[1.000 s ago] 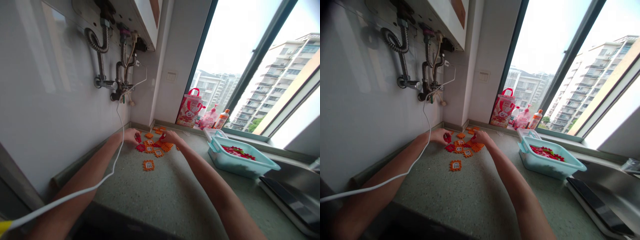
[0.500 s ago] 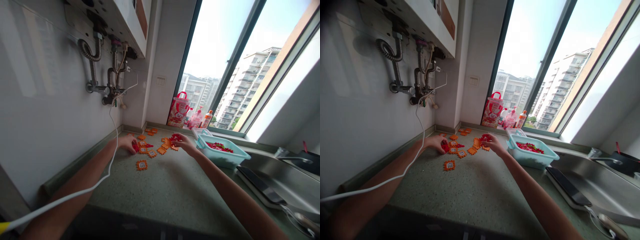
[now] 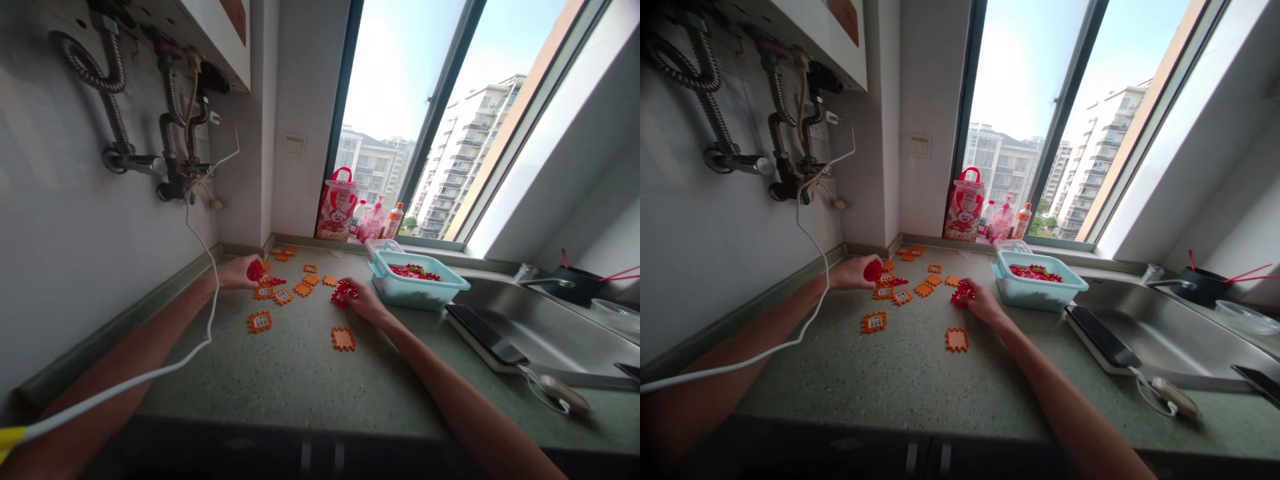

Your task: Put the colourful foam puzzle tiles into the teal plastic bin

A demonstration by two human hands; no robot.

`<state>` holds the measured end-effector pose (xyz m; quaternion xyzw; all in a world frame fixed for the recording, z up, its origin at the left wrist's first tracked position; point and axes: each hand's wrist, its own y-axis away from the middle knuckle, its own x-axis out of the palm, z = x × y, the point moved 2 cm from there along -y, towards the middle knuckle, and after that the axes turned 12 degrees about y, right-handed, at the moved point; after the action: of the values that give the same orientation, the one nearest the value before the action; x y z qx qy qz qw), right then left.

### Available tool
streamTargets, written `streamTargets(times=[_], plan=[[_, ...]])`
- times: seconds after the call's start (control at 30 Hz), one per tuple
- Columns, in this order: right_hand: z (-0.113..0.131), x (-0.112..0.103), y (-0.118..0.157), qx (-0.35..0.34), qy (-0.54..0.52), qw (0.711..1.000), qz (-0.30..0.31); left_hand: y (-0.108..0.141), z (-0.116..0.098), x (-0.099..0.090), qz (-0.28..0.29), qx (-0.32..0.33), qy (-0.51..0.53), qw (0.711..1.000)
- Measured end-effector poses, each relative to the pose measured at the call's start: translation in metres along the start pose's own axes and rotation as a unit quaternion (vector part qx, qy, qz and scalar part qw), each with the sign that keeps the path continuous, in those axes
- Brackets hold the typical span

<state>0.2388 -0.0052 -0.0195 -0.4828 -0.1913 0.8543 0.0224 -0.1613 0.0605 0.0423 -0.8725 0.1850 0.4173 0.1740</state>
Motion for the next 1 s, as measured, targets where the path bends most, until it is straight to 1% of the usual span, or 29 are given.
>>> streamTargets(times=[0.03,0.1,0.13,0.17,0.2,0.27,0.3,0.37,0.43,0.5,0.57,0.67,0.7,0.77,0.83,0.87,0.93,1.0], plan=[[0.001,0.000,0.000,-0.008,-0.001,1.000,0.003,0.004,-0.017,0.010,0.004,0.022,0.026,0.999],[0.003,0.002,0.002,-0.016,0.005,1.000,0.021,0.013,-0.052,0.038,0.065,0.069,0.083,0.992],[0.004,0.002,0.003,-0.015,0.016,0.999,0.032,0.017,-0.068,0.054,0.106,0.085,0.100,0.986],[0.005,0.003,0.003,-0.014,0.034,0.998,0.043,0.022,-0.082,0.071,0.143,0.100,0.096,0.980],[0.006,0.003,0.004,-0.012,0.059,0.997,0.051,0.026,-0.094,0.086,0.165,0.118,0.076,0.976],[0.006,0.002,0.003,-0.012,0.116,0.991,0.059,0.031,-0.109,0.110,0.183,0.153,0.017,0.971],[0.006,0.002,0.003,-0.013,0.139,0.988,0.062,0.033,-0.112,0.118,0.182,0.169,-0.007,0.969],[0.003,0.002,0.001,-0.011,0.162,0.985,0.062,0.034,-0.114,0.124,0.171,0.195,-0.026,0.965],[-0.001,0.003,0.001,-0.002,0.164,0.985,0.055,0.032,-0.111,0.119,0.163,0.207,-0.012,0.965],[-0.003,0.003,0.002,-0.004,0.167,0.985,0.048,0.027,-0.103,0.108,0.149,0.210,0.006,0.966],[-0.003,0.001,0.003,-0.022,0.170,0.984,0.049,0.018,-0.089,0.091,0.105,0.203,0.009,0.974],[0.000,-0.003,0.005,-0.060,0.165,0.983,0.053,0.004,-0.056,0.064,0.002,0.169,-0.020,0.985],[0.001,-0.004,0.006,-0.069,0.162,0.983,0.053,-0.001,-0.043,0.057,-0.018,0.147,-0.032,0.988],[0.002,-0.006,0.006,-0.081,0.151,0.984,0.051,-0.007,-0.019,0.045,-0.035,0.092,-0.060,0.993],[0.001,-0.006,0.005,-0.087,0.134,0.986,0.049,-0.011,0.000,0.038,-0.048,0.041,-0.101,0.993],[0.000,-0.006,0.005,-0.091,0.128,0.987,0.045,-0.012,0.007,0.036,-0.056,0.025,-0.124,0.990],[0.000,-0.005,0.005,-0.100,0.123,0.987,0.029,-0.013,0.016,0.035,-0.070,0.017,-0.171,0.983],[0.002,-0.006,0.005,-0.102,0.121,0.987,0.003,-0.015,0.019,0.038,-0.076,0.034,-0.199,0.976]])
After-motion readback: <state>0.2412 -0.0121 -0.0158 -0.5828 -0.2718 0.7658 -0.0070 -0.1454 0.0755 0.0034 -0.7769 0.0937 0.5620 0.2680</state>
